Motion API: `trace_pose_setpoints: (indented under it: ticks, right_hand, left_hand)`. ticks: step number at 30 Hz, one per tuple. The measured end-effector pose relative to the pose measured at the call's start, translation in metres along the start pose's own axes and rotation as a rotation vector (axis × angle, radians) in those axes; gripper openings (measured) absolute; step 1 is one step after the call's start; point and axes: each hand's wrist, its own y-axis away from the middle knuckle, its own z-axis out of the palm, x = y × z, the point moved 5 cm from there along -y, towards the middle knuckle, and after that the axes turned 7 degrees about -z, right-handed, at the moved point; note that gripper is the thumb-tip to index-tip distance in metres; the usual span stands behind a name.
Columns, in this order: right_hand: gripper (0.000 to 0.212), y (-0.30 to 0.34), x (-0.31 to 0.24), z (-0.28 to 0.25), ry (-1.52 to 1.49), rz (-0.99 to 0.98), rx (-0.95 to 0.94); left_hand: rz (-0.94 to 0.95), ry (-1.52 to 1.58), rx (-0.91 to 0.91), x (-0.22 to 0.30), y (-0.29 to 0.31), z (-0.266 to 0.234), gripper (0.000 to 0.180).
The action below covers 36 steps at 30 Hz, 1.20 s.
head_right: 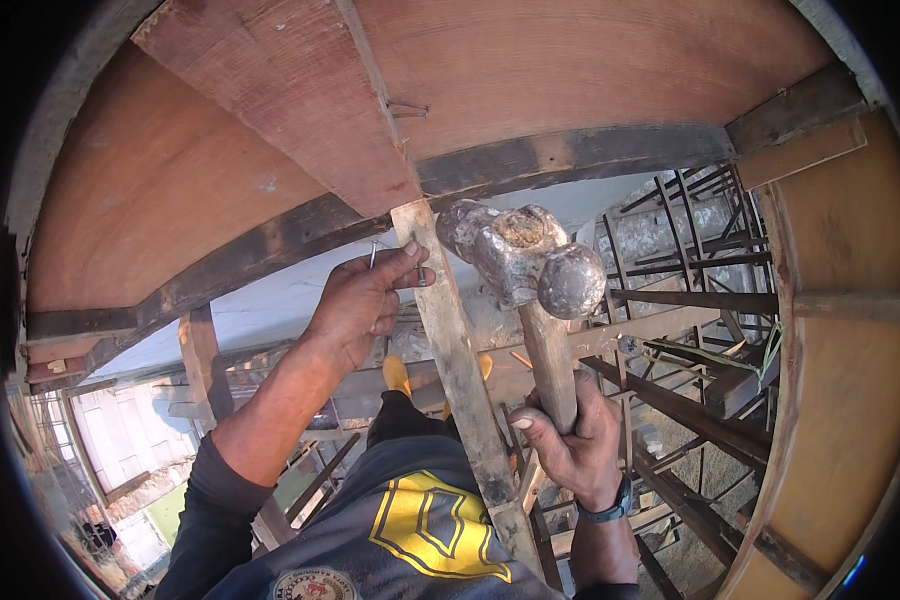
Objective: The person hammers nails into wooden beams of a building frame while standing on an elevated scaffolding, taking new nails from a container.
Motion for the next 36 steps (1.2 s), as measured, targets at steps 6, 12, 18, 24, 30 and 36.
trace_pose_setpoints:
  ticks: [6,12,18,24,30,36]
  right_hand:
    - [0.036,0.006,0.008,0.000,-0.016,-0.075,0.052]
    - [0.040,0.035,0.040,-0.003,-0.016,-0.165,-0.024]
    - [0.023,0.034,0.048,-0.003,0.037,-0.091,-0.031]
    - [0.038,0.003,0.034,0.008,0.074,0.017,-0.119]
    - [0.039,0.013,0.066,0.010,0.013,-0.173,-0.077]
    - [0.042,-0.022,0.045,0.022,0.166,-0.011,-0.231]
  left_hand:
    - [-0.021,0.018,-0.001,-0.001,0.001,-0.002,0.036]
    - [-0.049,0.025,0.008,-0.001,0.001,0.000,0.034]
    - [-0.092,0.084,-0.065,0.002,0.001,0.000,0.034]
    - [-0.165,0.221,-0.129,0.002,-0.008,-0.001,0.025]
    - [-0.212,0.266,-0.123,0.011,-0.003,0.012,0.019]
    - [-0.205,0.320,-0.110,0.003,-0.010,0.004,0.021]
